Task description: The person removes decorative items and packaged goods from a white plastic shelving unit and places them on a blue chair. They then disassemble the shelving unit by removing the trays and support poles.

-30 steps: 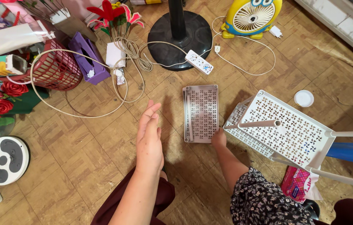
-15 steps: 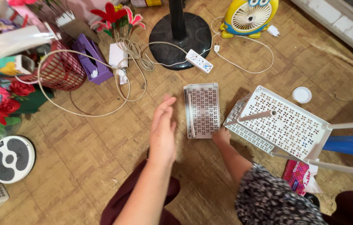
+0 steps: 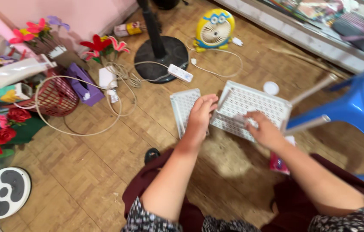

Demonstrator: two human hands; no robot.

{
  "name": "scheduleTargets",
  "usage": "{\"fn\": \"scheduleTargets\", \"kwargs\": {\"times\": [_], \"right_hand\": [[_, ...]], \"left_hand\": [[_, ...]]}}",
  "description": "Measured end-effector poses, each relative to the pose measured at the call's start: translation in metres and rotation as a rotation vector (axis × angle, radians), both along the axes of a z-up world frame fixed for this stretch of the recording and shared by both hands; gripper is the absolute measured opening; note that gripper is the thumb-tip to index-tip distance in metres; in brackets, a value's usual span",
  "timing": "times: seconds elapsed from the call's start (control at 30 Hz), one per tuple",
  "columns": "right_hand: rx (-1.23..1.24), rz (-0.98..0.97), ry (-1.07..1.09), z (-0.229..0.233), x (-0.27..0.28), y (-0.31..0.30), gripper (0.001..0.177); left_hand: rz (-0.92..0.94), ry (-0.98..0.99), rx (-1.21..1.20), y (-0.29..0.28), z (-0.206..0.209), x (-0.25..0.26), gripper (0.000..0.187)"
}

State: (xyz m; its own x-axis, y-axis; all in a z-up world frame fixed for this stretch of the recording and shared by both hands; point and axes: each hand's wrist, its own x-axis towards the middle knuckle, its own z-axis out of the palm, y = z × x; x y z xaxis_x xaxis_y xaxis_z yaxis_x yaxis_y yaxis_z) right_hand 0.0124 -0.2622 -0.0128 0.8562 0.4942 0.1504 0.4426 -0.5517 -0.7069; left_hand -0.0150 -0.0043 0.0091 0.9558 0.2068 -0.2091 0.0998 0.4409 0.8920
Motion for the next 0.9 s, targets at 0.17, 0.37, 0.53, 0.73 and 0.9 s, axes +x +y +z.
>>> {"fn": "scheduleTargets", "kwargs": {"times": [0.17, 0.37, 0.53, 0.73, 0.9], "right_hand": [[0.054, -0.078, 0.105, 0.079, -0.034, -0.041, 0.028], [-0.065, -0.154, -0.331, 0.110, -0.031, -0.069, 0.017], [-0.092, -0.423, -0.567, 0.118, -0.016, -0.116, 0.026], [0.066, -0.531, -0.070, 0.084, 0.002, -0.143, 0.039], [0.308, -0.508, 0.173, 0.040, 0.020, -0.151, 0.019]], "left_hand": [[-0.065, -0.307, 0.366, -0.037, -0.034, 0.028, 0.055], [-0.053, -0.383, 0.688, -0.047, -0.052, 0.041, 0.066], [0.004, -0.323, 0.906, -0.034, -0.042, 0.045, 0.045], [-0.029, -0.328, 0.936, -0.029, -0.013, 0.031, 0.024], [-0.010, -0.261, 0.908, -0.033, 0.003, 0.026, 0.020]]}}
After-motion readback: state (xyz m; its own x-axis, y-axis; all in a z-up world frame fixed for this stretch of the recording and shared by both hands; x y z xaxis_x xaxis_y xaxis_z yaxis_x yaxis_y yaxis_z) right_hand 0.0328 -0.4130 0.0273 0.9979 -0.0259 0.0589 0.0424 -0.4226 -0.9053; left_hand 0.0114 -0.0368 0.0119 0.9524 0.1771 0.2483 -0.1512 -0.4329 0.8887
